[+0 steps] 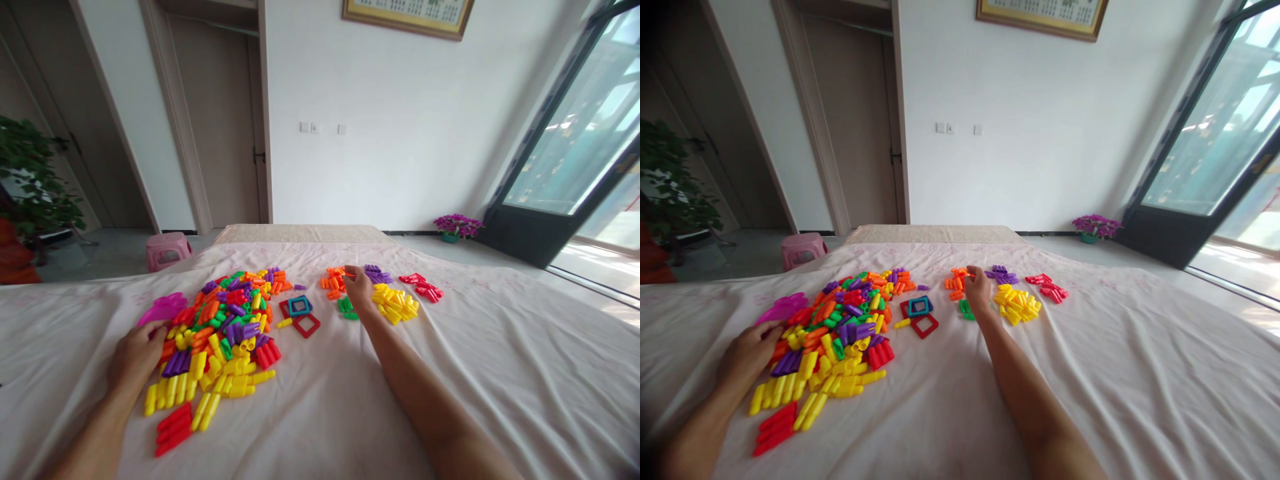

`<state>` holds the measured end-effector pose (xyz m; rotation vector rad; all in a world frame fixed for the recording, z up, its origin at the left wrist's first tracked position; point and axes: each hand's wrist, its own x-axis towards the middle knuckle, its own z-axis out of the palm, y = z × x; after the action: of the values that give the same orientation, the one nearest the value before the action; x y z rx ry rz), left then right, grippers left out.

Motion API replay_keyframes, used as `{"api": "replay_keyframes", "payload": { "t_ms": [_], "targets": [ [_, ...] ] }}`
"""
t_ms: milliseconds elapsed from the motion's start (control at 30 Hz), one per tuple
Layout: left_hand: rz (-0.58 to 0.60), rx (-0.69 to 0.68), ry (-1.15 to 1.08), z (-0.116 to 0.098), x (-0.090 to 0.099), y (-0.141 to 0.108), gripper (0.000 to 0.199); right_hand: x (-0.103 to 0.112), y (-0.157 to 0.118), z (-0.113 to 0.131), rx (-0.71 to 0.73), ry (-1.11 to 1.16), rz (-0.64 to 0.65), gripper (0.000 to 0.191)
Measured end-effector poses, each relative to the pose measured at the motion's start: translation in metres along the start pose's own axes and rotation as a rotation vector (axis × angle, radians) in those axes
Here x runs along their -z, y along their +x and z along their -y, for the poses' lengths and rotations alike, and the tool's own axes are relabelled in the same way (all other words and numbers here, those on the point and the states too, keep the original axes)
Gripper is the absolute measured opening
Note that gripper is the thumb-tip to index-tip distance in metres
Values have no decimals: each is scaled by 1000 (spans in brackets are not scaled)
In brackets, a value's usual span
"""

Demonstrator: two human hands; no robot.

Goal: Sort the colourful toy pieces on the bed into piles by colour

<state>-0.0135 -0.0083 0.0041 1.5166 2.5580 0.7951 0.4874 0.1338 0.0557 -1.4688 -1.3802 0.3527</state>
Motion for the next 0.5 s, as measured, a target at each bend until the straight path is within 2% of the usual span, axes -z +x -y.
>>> {"api": "replay_keyframes", "payload": {
  "t_ms": [100,233,333,500],
  "targets": [
    [20,50,-51,-2,1,-1,48,-17,-24,12,165,13,171,25],
    [31,56,-81,-6,4,-3,49,-37,-65,40,546,-91,482,16],
    [42,45,-101,-6,5,-4,48,-44,-89,56,779,-222,618,15],
    [24,41,-49,-2,2,-2,49,-48,-103,61,826,-325,674,15]
  ]
}}
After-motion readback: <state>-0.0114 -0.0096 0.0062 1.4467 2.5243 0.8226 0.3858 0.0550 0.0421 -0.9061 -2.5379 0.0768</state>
